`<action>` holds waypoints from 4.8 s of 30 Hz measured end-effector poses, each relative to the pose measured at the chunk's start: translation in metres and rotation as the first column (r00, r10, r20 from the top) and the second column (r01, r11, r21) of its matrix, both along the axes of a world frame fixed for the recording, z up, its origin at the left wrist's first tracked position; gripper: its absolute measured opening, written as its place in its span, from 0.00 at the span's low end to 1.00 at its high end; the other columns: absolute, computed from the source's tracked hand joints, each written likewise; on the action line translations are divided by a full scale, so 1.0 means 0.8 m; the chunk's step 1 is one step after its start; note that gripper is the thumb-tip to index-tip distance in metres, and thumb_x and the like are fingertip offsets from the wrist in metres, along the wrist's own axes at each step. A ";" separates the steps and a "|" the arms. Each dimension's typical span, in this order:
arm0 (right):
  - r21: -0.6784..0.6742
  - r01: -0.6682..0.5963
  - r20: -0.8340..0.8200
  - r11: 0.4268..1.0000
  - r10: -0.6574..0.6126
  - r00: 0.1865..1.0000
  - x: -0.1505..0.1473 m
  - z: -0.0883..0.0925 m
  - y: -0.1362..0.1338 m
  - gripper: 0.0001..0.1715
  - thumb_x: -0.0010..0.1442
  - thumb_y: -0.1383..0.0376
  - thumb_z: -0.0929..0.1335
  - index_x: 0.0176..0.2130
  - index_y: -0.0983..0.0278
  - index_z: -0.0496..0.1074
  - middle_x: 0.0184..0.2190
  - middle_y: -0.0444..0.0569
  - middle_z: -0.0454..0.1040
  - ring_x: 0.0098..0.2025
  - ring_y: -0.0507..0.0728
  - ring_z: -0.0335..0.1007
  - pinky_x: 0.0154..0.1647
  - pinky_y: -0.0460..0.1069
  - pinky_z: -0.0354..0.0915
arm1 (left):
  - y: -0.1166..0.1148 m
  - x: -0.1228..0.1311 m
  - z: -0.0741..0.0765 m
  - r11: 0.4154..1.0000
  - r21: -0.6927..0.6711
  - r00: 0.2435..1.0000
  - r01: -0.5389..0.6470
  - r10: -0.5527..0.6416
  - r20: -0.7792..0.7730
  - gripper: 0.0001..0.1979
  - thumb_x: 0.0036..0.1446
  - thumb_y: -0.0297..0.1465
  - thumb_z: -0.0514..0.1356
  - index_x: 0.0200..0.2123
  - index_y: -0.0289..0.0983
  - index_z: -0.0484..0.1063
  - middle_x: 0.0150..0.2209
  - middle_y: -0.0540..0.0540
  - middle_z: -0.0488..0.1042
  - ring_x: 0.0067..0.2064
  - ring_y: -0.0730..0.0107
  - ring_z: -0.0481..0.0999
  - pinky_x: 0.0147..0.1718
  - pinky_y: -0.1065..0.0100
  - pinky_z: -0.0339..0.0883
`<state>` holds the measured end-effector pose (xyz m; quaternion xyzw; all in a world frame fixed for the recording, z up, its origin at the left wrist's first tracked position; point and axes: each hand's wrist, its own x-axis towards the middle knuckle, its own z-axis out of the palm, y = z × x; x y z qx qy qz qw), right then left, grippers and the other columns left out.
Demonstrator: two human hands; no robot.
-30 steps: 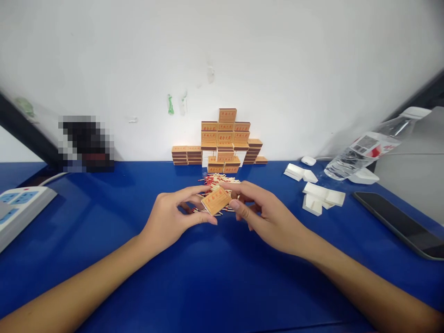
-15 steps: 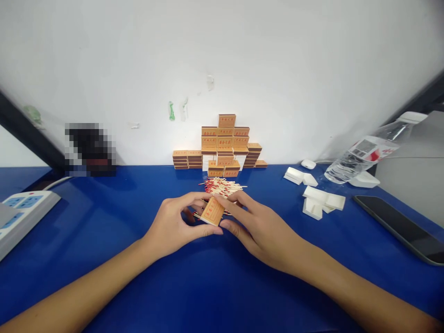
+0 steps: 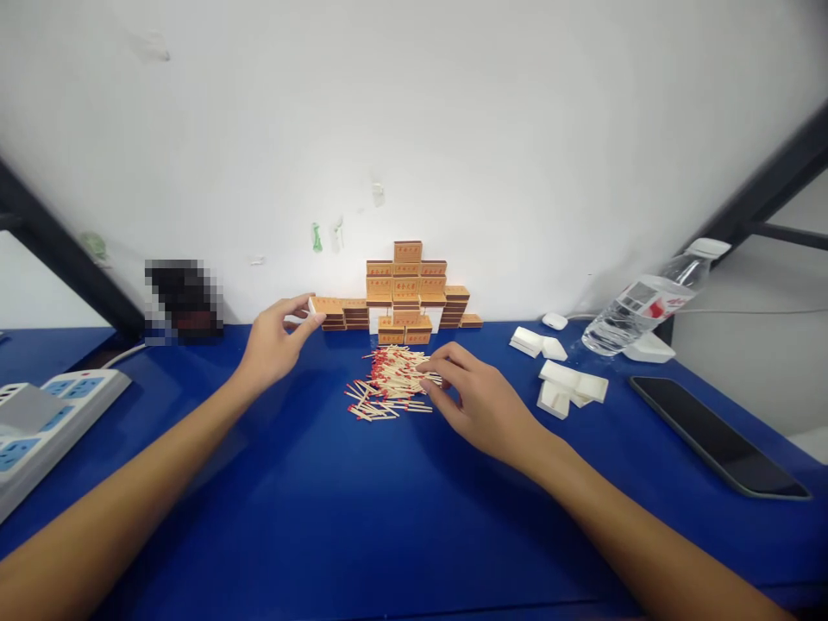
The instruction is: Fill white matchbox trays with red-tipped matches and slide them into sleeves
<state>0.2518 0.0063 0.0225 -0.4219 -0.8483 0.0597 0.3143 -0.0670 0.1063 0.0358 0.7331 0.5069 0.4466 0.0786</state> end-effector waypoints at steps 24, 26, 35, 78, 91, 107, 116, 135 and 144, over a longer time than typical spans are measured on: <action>0.025 0.025 -0.012 0.999 -0.025 1.000 0.003 0.003 0.003 0.11 0.73 0.67 0.65 0.47 0.64 0.77 0.45 0.55 0.77 0.39 0.57 0.77 0.41 0.54 0.73 | 0.064 0.065 -0.028 0.955 0.163 0.928 -0.249 0.283 -0.242 0.10 0.65 0.37 0.65 0.45 0.39 0.82 0.43 0.39 0.83 0.49 0.47 0.74 0.51 0.51 0.63; 0.021 0.020 -0.020 1.000 -0.019 1.000 0.003 0.004 0.002 0.11 0.73 0.67 0.65 0.47 0.64 0.77 0.45 0.55 0.77 0.39 0.57 0.77 0.41 0.53 0.73 | 0.064 0.067 -0.027 0.952 0.173 0.927 -0.254 0.290 -0.238 0.10 0.65 0.37 0.65 0.44 0.39 0.81 0.42 0.40 0.83 0.48 0.47 0.74 0.50 0.51 0.63; -0.003 0.042 -0.010 0.999 -0.042 0.999 0.007 0.006 0.007 0.12 0.72 0.67 0.64 0.45 0.63 0.78 0.44 0.54 0.78 0.38 0.56 0.76 0.41 0.51 0.70 | -0.004 0.052 -0.021 0.975 0.212 0.946 -0.067 0.130 -0.298 0.13 0.69 0.37 0.61 0.50 0.37 0.78 0.47 0.39 0.81 0.51 0.51 0.76 0.53 0.53 0.67; -0.681 0.201 -0.366 0.704 -0.565 0.739 0.046 0.033 0.000 0.29 0.54 0.39 0.75 0.27 0.60 0.71 0.20 0.40 0.59 0.21 0.51 0.50 0.20 0.48 0.49 | -0.099 0.051 -0.038 0.893 0.281 0.870 0.352 -0.201 -0.451 0.15 0.69 0.42 0.62 0.42 0.36 0.79 0.30 0.47 0.81 0.31 0.64 0.77 0.32 0.61 0.73; -0.454 0.206 -0.049 0.867 -0.254 0.966 -0.003 0.000 -0.032 0.22 0.69 0.52 0.66 0.28 0.60 0.74 0.25 0.45 0.76 0.28 0.56 0.68 0.29 0.51 0.60 | -0.125 0.069 -0.043 0.858 -0.008 0.711 0.513 -0.430 -0.556 0.17 0.64 0.47 0.64 0.37 0.38 0.77 0.32 0.46 0.80 0.33 0.60 0.80 0.30 0.61 0.71; -0.222 0.640 0.423 0.735 -0.519 0.743 0.215 0.012 0.120 0.13 0.51 0.56 0.77 0.35 0.61 0.81 0.36 0.54 0.83 0.43 0.68 0.77 0.44 0.56 0.68 | -0.087 0.024 -0.004 0.913 0.013 0.768 0.408 -0.335 -0.546 0.11 0.57 0.41 0.64 0.37 0.40 0.76 0.32 0.49 0.78 0.31 0.66 0.76 0.28 0.64 0.66; -0.257 0.327 0.136 0.909 -0.301 0.944 0.132 0.038 0.066 0.27 0.58 0.46 0.76 0.49 0.61 0.79 0.42 0.52 0.81 0.39 0.61 0.76 0.40 0.53 0.69 | -0.041 -0.025 0.010 0.986 -0.105 0.783 0.133 -0.169 -0.598 0.11 0.47 0.43 0.67 0.26 0.43 0.75 0.21 0.51 0.70 0.21 0.69 0.66 0.22 0.64 0.53; -0.202 -0.038 0.097 0.979 0.059 0.994 -0.021 0.008 0.051 0.03 0.66 0.65 0.74 0.41 0.63 0.77 0.37 0.48 0.76 0.37 0.56 0.71 0.39 0.50 0.64 | -0.134 0.068 -0.029 0.859 -0.070 0.701 0.506 -0.458 -0.548 0.26 0.55 0.51 0.68 0.46 0.36 0.77 0.38 0.43 0.78 0.41 0.54 0.79 0.39 0.55 0.74; -0.203 -0.036 0.210 0.979 0.079 0.974 -0.041 -0.003 0.078 0.07 0.64 0.64 0.75 0.39 0.63 0.74 0.36 0.49 0.74 0.38 0.56 0.68 0.38 0.50 0.60 | -0.132 0.072 -0.035 0.893 -0.090 0.720 0.442 -0.413 -0.558 0.22 0.56 0.51 0.66 0.39 0.35 0.79 0.36 0.43 0.77 0.39 0.54 0.79 0.37 0.55 0.73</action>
